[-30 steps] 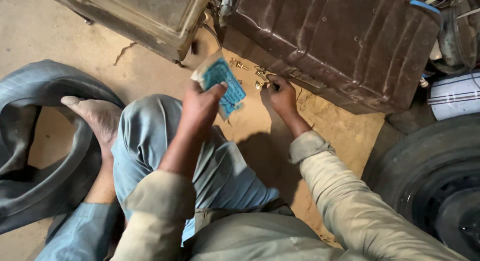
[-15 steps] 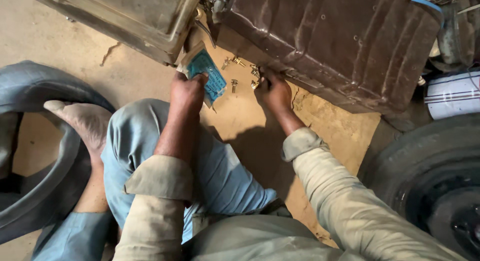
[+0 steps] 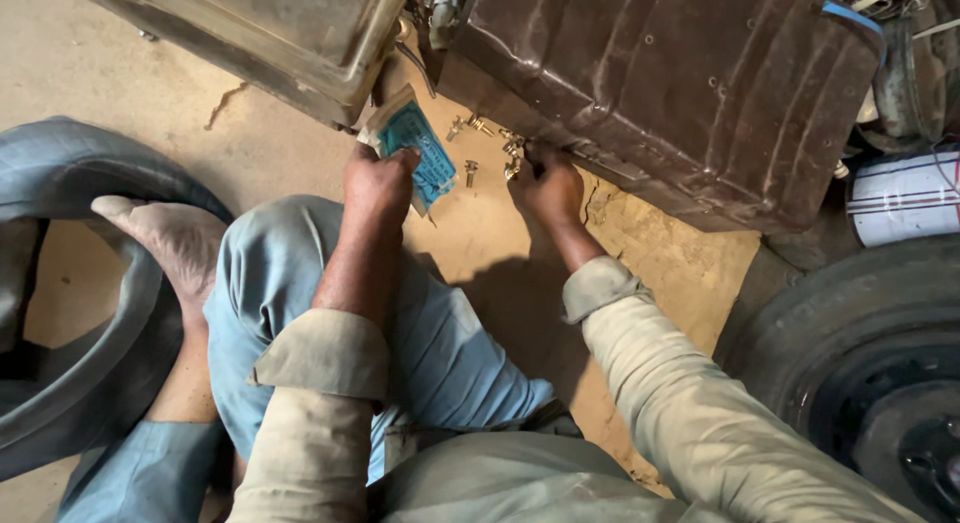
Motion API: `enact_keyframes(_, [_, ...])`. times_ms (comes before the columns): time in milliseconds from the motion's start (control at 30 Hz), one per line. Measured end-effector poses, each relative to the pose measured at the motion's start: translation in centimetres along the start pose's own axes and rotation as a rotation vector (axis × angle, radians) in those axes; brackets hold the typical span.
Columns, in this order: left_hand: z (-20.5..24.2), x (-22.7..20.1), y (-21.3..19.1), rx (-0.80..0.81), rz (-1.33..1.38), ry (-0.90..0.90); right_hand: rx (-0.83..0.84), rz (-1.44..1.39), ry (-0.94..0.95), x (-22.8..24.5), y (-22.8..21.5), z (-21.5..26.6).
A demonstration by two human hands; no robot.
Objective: The person sits on the floor and opens a plastic toolbox to retrieve a small metal part. They then open a drawer to find a packet of screws, from which they select one. Using a pair of scissors, the person cuts a small piece of rubber from a tire and attempts to fit the metal part into the tire.
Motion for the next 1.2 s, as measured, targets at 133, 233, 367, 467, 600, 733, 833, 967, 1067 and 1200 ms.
enact_keyframes(133, [0.1,-0.1,0.1,-0.002,0.027,-0.008,-0.010,0.028,0.045,0.7,0.1,-0.2])
enact_keyframes(233, [0.4,-0.4,-0.1,0.009,-0.008,0.028,0.026,0.073,0.123,0.5,0.7,-0.8])
enact_keyframes(367, [0.2,0.2,0.4,0.030,0.068,0.003,0.006,0.163,0.145,-0.2,2.1,-1.3])
enact_keyframes(467, [0.0,0.4,0.2,0.021,0.063,0.000,-0.044,0.132,0.155,-1.2,2.9,-1.0])
enact_keyframes(600, [-0.1,0.3,0.2,-0.005,0.013,-0.017,-0.107,0.031,0.180,-2.5,1.5,-0.7])
enact_keyframes(733, [-0.1,0.8,0.0,-0.001,-0.067,-0.033,0.003,-0.464,0.209,-1.5,-1.8,-0.4])
enact_keyframes(833, [-0.9,2.3,0.2,0.050,-0.175,-0.036,0.317,-1.058,0.516,0.7,-2.4,0.9])
enact_keyframes(967, [-1.7,4.3,0.3,0.077,-0.068,-0.052,0.508,-1.397,0.586,5.5,-3.4,1.1])
enact_keyframes(1067, [-1.8,4.6,0.9,0.140,0.091,-0.075,0.592,-1.580,0.663,7.3,-2.9,1.7])
enact_keyframes(1200, [-0.5,2.2,1.2,0.184,0.111,0.031,0.684,-1.743,0.733,8.3,-2.0,2.9])
Point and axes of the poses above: each hand's wrist, its own z-axis away from the middle knuckle, its own y-axis out of the palm, x = y × z, the point moved 7 cm from there along -z, towards the middle knuckle
